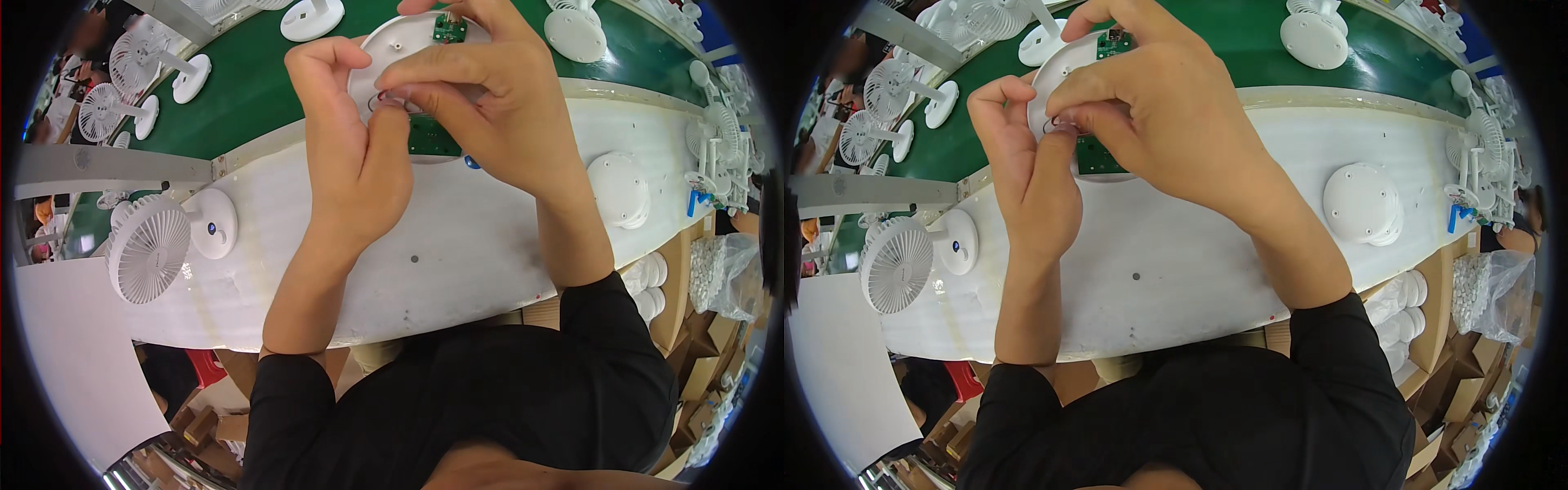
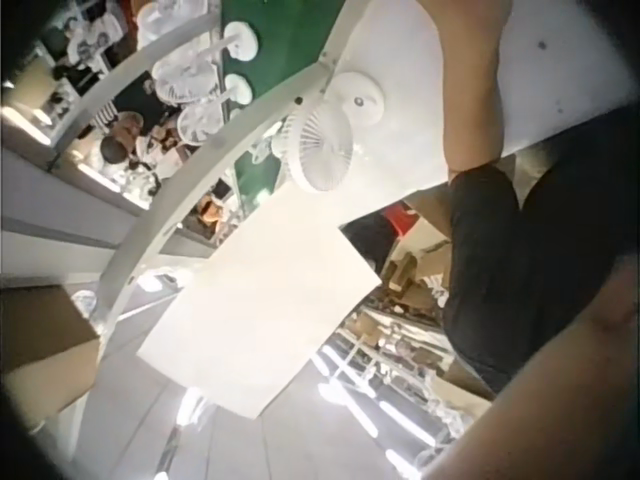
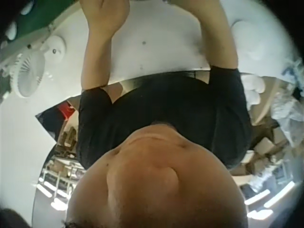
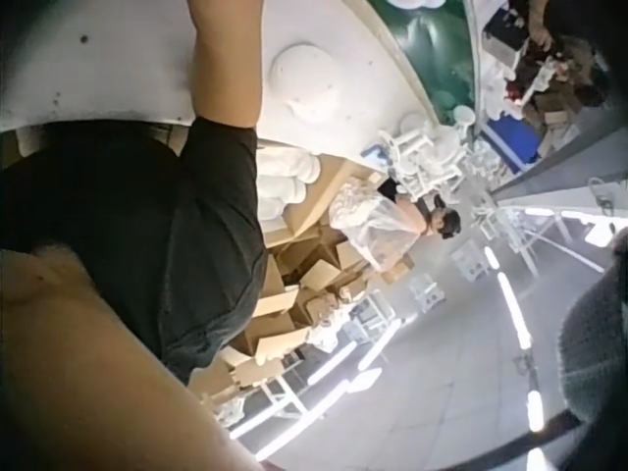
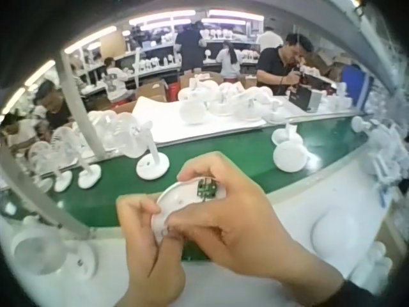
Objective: Assembling small portable battery-powered fans on a production line.
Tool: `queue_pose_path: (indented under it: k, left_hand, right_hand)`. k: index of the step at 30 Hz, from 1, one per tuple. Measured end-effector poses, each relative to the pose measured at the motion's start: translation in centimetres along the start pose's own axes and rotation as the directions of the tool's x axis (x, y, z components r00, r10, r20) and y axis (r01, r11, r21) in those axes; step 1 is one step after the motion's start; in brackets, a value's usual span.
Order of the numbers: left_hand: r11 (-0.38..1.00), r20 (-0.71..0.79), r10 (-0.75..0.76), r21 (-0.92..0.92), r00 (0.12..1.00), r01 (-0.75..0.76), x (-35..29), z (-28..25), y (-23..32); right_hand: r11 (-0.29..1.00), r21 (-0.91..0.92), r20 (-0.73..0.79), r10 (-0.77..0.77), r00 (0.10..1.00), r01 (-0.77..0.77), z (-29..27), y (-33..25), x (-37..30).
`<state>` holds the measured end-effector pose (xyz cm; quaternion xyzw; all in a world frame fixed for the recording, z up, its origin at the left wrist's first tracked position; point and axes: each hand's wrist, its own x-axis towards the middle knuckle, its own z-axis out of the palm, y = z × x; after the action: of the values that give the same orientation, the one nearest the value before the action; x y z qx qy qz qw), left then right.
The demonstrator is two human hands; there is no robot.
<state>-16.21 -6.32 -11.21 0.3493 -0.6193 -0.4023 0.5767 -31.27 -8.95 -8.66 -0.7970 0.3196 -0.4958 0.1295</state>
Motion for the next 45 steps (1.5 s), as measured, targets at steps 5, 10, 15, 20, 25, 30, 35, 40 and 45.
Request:
queue_pose_path:
  k: [5,10,15,20,25,30,35,40,45]
  left_hand:
    - [0.992,0.039,0.044,-0.119,0.998,-0.039,0.3,0.2,-0.8]
    - [0.998,0.136,0.066,-0.015,0.989,-0.064,0.9,-1.1,-0.2]
    - [0.974,0.188,-0.06,0.226,0.98,0.016,1.4,-2.3,1.1]
    - [0.985,0.006,-0.15,0.089,0.989,0.149,1.5,-2.6,0.5]
    - [0.991,-0.262,-0.129,-0.059,0.956,0.117,1.2,-3.1,0.0]
    - [0.999,-0.34,-0.035,0.004,0.94,0.039,0.9,-2.4,-0.4]
    - [0.999,-0.266,-0.016,0.026,0.964,0.024,0.5,-1.9,0.2]
    - [0.995,-0.191,-0.094,0.007,0.977,0.097,0.7,-1.7,0.9]
    - [0.994,-0.135,-0.11,-0.005,0.985,0.11,1.3,-1.6,1.0]
  right_hand:
    - [0.997,0.044,-0.067,0.065,0.996,-0.063,0.4,0.2,-0.4]
    - [0.948,0.077,-0.03,0.313,0.949,-0.31,-0.7,-0.8,0.1]
    - [0.922,0.051,0.069,0.38,0.922,-0.384,-1.5,-0.1,0.7]
    - [0.935,0.118,0.025,0.333,0.943,-0.333,-2.2,0.5,1.2]
    - [0.699,0.184,0.087,0.689,0.72,-0.691,-5.0,-1.4,0.5]
    - [0.48,0.412,0.267,0.749,0.606,-0.775,-0.5,1.2,-0.1]
    - [0.67,0.624,-0.172,0.62,0.766,-0.402,1.6,2.1,-0.1]
    - [0.89,0.408,-0.356,0.362,0.862,-0.205,0.6,0.9,0.1]
    - [0.873,0.373,-0.146,0.391,0.909,-0.315,-1.5,0.1,0.9]
